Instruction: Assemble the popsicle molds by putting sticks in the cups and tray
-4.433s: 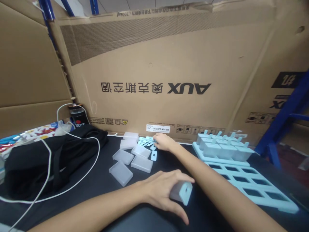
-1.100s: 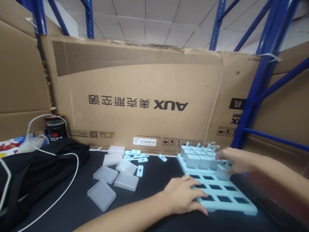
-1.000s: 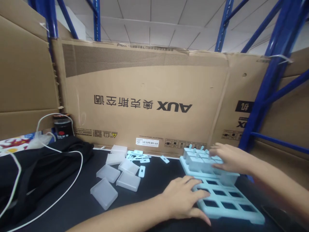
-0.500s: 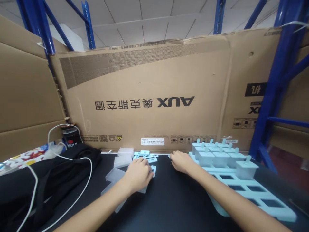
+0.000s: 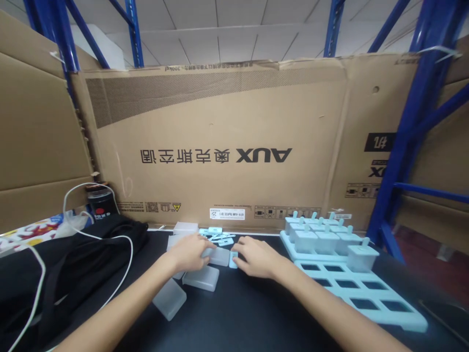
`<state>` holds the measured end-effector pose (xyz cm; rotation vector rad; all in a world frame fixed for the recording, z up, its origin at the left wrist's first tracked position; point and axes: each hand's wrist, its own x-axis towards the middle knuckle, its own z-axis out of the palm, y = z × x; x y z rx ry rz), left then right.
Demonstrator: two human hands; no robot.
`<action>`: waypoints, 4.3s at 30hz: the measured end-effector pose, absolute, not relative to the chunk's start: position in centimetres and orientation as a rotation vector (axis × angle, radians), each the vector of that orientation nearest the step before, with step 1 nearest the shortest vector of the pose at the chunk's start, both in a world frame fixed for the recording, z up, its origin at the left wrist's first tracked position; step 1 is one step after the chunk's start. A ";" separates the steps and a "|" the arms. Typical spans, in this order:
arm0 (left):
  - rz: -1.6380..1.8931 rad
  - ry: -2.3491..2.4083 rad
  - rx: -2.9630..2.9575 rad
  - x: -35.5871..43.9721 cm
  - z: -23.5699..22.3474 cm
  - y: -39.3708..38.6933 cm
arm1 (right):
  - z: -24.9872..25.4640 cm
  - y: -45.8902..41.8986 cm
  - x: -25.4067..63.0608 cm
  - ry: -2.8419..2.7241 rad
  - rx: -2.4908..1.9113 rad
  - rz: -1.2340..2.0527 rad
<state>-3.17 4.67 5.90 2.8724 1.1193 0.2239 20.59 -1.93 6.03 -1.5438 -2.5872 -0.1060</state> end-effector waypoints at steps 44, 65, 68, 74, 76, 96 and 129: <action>1.053 0.242 1.871 2.5 0.5 -3.8 | 5.5 -9.3 19.4 -1.402 -0.953 1.123; 0.846 0.205 2.526 1.9 1.2 -4.9 | 7.0 -3.3 21.5 -1.944 -1.090 1.036; 0.791 0.124 2.656 2.2 0.5 -4.9 | 7.4 0.3 18.5 -2.373 -1.398 0.317; 0.751 0.078 2.779 2.4 0.3 -4.8 | 6.6 4.1 13.7 -2.714 -1.527 -0.081; 0.719 0.108 2.765 2.2 0.7 -4.8 | 6.4 4.6 13.4 -2.739 -1.548 -0.118; 0.860 0.340 1.882 3.0 0.8 -4.3 | 17.1 -7.3 21.6 -2.347 -1.403 0.998; 0.776 0.423 2.591 2.1 1.9 -4.9 | 16.3 -7.8 38.5 -2.553 -2.211 0.072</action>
